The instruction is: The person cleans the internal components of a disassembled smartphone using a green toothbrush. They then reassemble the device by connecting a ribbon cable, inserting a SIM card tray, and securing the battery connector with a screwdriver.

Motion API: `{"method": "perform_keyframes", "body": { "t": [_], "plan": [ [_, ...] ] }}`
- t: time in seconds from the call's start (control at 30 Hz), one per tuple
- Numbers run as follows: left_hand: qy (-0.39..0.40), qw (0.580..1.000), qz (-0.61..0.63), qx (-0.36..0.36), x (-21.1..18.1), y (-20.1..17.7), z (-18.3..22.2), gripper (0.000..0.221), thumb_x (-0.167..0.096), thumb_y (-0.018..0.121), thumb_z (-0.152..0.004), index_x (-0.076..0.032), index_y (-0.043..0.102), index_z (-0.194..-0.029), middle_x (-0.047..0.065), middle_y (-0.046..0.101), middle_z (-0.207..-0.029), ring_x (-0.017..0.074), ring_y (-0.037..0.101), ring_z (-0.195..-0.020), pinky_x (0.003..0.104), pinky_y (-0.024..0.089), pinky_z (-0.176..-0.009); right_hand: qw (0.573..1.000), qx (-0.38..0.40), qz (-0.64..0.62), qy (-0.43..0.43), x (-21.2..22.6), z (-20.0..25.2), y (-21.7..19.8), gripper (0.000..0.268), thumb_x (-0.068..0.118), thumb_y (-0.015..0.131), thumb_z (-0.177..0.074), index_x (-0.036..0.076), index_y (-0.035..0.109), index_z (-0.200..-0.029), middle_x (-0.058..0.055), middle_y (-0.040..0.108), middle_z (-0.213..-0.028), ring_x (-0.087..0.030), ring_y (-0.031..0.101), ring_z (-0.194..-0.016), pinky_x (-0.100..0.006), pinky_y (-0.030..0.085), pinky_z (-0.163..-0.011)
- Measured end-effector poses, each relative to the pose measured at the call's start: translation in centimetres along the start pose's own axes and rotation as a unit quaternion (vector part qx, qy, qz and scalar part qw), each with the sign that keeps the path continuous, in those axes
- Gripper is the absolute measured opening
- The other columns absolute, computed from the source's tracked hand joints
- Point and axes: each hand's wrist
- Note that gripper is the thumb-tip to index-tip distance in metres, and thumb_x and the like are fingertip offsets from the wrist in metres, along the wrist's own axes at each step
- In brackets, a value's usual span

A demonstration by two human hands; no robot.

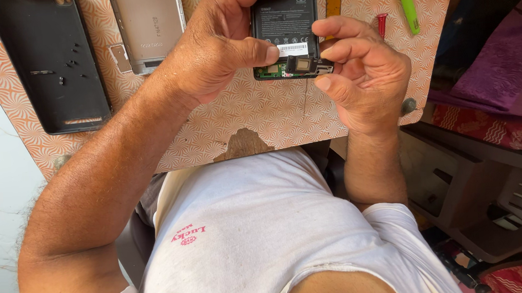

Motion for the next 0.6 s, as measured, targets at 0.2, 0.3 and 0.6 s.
{"method": "perform_keyframes", "body": {
  "t": [0.2, 0.3, 0.6],
  "plan": [
    [0.02, 0.999, -0.032, 0.026, 0.0, -0.3, 0.1, 0.061, 0.017, 0.069, -0.09, 0.004, 0.052, -0.147, 0.014, 0.06, -0.143, 0.021, 0.063, -0.136, 0.037, 0.053, -0.125, 0.999, 0.012, 0.016, -0.032, -0.7, -0.1, -0.6, 0.029, -0.008, 0.081, -0.092, -0.005, 0.068, -0.118, -0.022, 0.062, -0.138, -0.019, 0.072, -0.112, -0.031, 0.064, -0.097],
    [0.028, 0.998, -0.042, 0.028, 0.1, -0.4, 0.2, 0.061, 0.017, 0.07, -0.089, 0.004, 0.052, -0.146, 0.013, 0.061, -0.142, 0.0205, 0.063, -0.136, 0.037, 0.053, -0.125, 0.999, -0.012, 0.033, -0.022, -0.7, -0.1, -0.6, 0.03, -0.005, 0.083, -0.084, -0.004, 0.069, -0.11, -0.024, 0.061, -0.136, -0.021, 0.072, -0.112, -0.033, 0.064, -0.096],
    [0.048, 0.995, -0.077, 0.036, 0.0, -0.3, 0.2, 0.062, 0.019, 0.073, -0.09, -0.001, 0.053, -0.146, 0.01, 0.061, -0.142, 0.0185, 0.063, -0.135, 0.036, 0.053, -0.126, 0.995, -0.004, 0.07, -0.068, -0.6, -0.2, -1.4, 0.03, -0.004, 0.086, -0.088, -0.001, 0.069, -0.113, -0.019, 0.059, -0.138, -0.013, 0.069, -0.098, -0.025, 0.063, -0.086]
  ]
}}
Point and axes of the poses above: each hand's wrist, its own z-axis away from the middle knuckle, its own y-axis out of the palm, x = y × z
